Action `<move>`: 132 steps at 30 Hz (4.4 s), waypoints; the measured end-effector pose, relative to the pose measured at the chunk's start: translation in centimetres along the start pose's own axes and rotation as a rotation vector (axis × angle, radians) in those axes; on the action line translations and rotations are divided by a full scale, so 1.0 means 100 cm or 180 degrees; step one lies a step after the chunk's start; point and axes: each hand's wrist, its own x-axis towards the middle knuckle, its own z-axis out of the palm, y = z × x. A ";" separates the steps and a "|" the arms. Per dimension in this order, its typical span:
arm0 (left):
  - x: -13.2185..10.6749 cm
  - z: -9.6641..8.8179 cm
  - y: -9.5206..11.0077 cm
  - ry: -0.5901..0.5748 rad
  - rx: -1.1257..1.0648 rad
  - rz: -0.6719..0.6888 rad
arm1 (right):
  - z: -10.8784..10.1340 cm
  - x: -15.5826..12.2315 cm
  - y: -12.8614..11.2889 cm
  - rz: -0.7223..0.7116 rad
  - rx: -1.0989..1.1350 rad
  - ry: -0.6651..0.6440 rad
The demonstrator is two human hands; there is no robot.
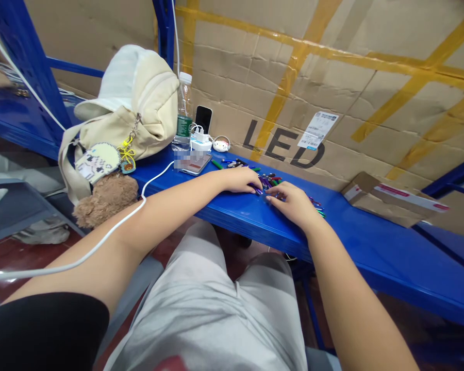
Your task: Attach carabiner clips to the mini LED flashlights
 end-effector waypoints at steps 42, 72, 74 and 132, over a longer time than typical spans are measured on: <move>-0.006 -0.008 0.001 0.0146 0.0893 -0.0548 | 0.008 0.009 -0.008 -0.0010 -0.0498 -0.0277; -0.003 0.000 0.017 0.0692 -0.0534 -0.0071 | -0.005 -0.001 -0.021 0.0067 0.0629 0.1546; -0.002 0.001 0.018 0.0842 -0.0472 0.0006 | -0.005 -0.003 -0.024 -0.0245 0.0374 0.1588; -0.002 -0.004 0.012 0.1010 -0.0571 -0.0108 | 0.009 0.011 -0.002 0.0119 -0.0379 -0.0176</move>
